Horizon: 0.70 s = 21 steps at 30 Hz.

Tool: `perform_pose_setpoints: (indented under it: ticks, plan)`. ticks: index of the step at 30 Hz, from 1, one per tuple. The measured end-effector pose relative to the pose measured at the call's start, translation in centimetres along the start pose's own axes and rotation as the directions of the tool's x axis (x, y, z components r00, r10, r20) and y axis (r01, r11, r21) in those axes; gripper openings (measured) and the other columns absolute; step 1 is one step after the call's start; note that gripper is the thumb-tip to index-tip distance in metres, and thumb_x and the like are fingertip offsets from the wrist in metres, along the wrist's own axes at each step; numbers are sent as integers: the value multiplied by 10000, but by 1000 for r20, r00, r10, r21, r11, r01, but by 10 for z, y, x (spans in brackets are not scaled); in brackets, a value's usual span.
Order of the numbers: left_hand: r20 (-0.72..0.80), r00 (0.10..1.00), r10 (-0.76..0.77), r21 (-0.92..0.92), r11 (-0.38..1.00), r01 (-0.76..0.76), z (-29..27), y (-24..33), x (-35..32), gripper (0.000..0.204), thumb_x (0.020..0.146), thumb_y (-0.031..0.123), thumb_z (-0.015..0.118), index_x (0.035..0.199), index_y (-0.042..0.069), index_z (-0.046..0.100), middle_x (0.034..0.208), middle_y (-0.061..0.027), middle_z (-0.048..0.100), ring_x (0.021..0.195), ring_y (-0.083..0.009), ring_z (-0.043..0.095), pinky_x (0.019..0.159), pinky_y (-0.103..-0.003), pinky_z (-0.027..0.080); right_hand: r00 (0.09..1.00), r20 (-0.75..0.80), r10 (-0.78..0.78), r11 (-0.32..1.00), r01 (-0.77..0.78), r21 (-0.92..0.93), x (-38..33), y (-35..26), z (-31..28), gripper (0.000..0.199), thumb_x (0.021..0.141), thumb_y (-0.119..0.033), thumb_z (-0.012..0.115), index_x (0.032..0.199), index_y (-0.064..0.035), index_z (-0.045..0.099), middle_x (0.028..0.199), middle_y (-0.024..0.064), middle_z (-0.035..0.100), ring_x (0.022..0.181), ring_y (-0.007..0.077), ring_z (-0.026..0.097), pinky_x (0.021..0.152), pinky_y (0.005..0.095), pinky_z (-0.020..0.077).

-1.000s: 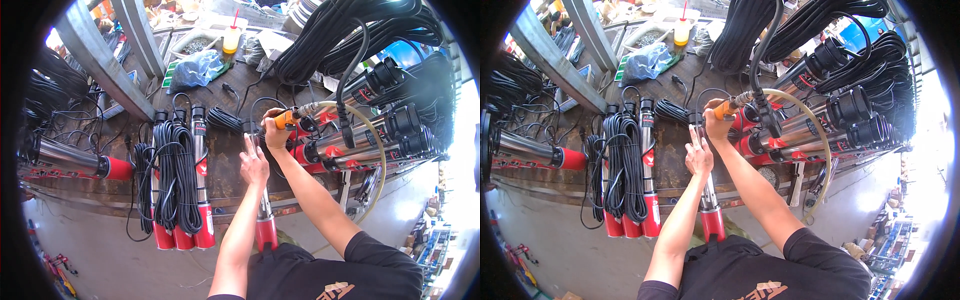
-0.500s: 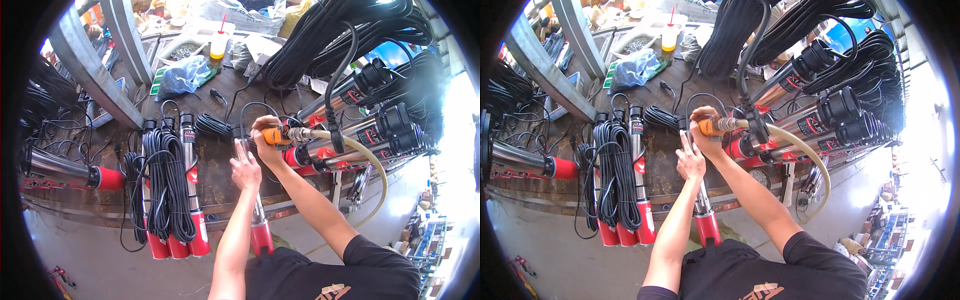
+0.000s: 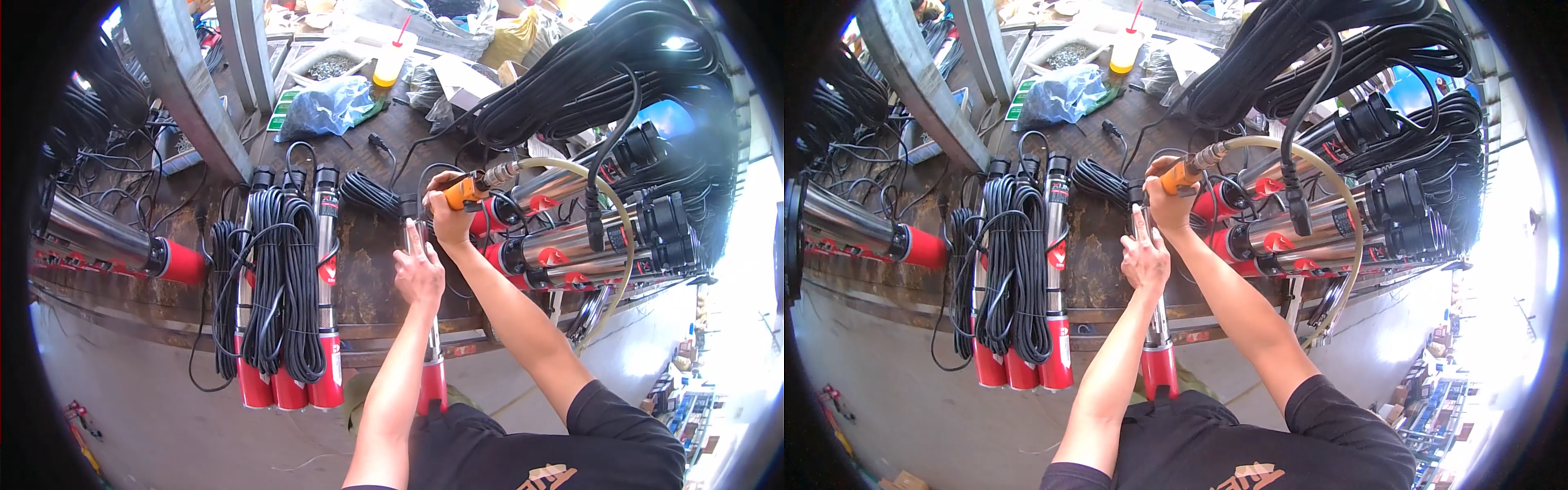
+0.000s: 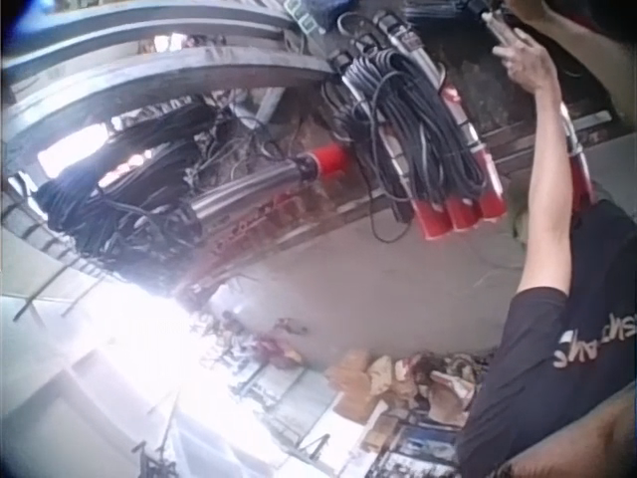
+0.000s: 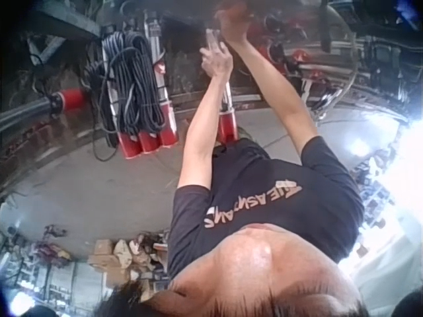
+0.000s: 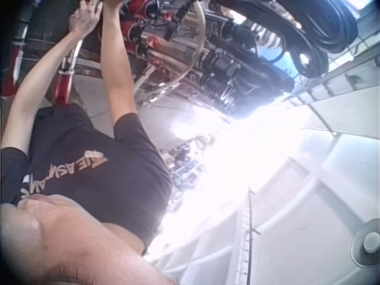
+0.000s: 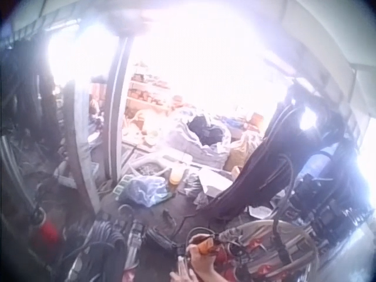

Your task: The person assembles submersible water pumps by inserting electrical cables into the pump housings, securing them with fasteners using a pneumatic tool, and organizing the completed pumps on a workbench.

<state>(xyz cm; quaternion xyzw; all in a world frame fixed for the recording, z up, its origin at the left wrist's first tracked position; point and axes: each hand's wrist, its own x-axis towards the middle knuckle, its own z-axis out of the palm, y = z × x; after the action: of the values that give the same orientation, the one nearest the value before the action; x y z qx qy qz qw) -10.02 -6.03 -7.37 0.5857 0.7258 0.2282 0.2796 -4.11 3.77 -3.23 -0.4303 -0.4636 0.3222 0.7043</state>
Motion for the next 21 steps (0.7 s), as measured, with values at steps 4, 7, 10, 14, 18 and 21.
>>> perform_pose_setpoints:
  ticks: [4,7,10,14,18,21]
  plan:
    - [-16,1000,6,21,1000,-6,0,1,-1,645,1009,379,507,1598,274,266,1006,-212,574,796,-363,681,679,-450,591,1000,-21,16,1000,-16,15,0,1,1,208,800,71,629,994,-2,613,814,62,663,638,119,641,579,235,528]
    - [-58,998,23,44,999,-20,1,0,0,642,1010,386,508,1598,276,273,991,-205,574,781,-344,682,656,-430,597,1000,5,8,1000,-8,8,-1,0,4,207,796,75,630,988,-1,609,817,64,659,639,121,641,572,234,526]
    - [-72,997,26,49,999,-22,3,0,0,647,1012,387,508,1601,291,259,984,-200,574,783,-341,683,651,-428,598,999,42,12,999,-10,-33,0,-1,1,214,793,73,631,992,-5,613,830,62,664,658,117,643,589,235,529]
    - [-52,998,47,98,994,-42,1,0,0,705,1005,399,519,1610,184,226,989,-196,580,789,-331,681,655,-411,597,995,101,-26,995,35,-93,-1,-4,4,223,790,66,630,999,-10,618,844,56,669,696,110,645,622,237,531]
    - [-88,996,-34,-7,999,34,2,3,-1,795,995,408,537,1568,-22,192,1050,-218,591,849,-341,675,710,-410,591,990,139,-32,991,49,-125,-1,-2,6,209,790,58,630,988,-8,619,835,49,665,709,110,644,630,235,526]
    - [9,998,-61,-26,998,61,0,4,1,838,993,407,543,1541,-92,152,1130,-256,592,939,-378,670,780,-447,584,996,55,66,995,-62,-77,0,-3,4,195,785,63,619,966,-9,620,822,46,657,706,112,643,612,237,522]
